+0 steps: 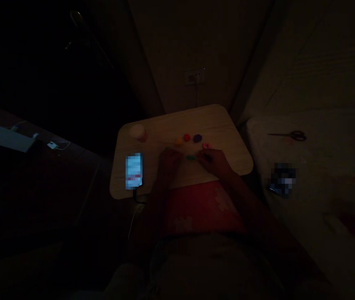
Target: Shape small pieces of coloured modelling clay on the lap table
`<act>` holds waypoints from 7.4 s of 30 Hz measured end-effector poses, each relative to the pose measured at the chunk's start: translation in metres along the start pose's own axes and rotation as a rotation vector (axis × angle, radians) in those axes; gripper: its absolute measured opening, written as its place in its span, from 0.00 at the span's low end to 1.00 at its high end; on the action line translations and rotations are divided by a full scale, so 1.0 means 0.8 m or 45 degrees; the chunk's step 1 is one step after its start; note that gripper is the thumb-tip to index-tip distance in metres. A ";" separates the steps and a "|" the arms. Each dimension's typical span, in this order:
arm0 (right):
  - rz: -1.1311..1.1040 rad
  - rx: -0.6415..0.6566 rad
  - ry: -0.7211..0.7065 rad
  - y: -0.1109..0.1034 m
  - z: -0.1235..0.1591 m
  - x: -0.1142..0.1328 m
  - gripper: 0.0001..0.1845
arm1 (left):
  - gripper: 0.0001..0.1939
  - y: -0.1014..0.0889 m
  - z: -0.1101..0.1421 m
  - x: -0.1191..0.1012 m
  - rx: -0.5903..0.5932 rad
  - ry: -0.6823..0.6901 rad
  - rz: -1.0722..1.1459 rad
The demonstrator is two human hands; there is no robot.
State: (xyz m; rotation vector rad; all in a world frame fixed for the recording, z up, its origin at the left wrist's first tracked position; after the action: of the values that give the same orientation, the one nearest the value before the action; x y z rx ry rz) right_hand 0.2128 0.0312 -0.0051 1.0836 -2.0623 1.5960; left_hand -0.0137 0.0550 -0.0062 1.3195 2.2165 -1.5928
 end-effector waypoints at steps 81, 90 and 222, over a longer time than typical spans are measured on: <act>-0.057 -0.271 0.110 -0.002 0.003 -0.003 0.08 | 0.11 0.005 -0.003 -0.029 0.142 0.078 -0.157; 0.019 -0.192 0.075 -0.002 0.004 -0.003 0.08 | 0.12 0.007 -0.004 -0.026 0.040 0.043 -0.029; 0.432 -0.032 -0.082 0.023 -0.009 0.015 0.14 | 0.14 0.001 -0.004 0.014 0.002 -0.062 0.167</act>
State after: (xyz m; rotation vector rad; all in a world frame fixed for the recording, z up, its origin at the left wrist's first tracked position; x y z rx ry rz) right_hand 0.1902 0.0352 -0.0072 0.8182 -2.4046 1.6982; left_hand -0.0190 0.0643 -0.0113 1.3802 2.0549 -1.5636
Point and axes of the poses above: each hand's wrist, its own z-axis away from the middle knuckle, its own y-axis out of the palm, x = y × z, the point moved 2 cm from there along -z, towards the middle knuckle, and after that the axes turned 10 degrees about z, right-handed, at the moved point
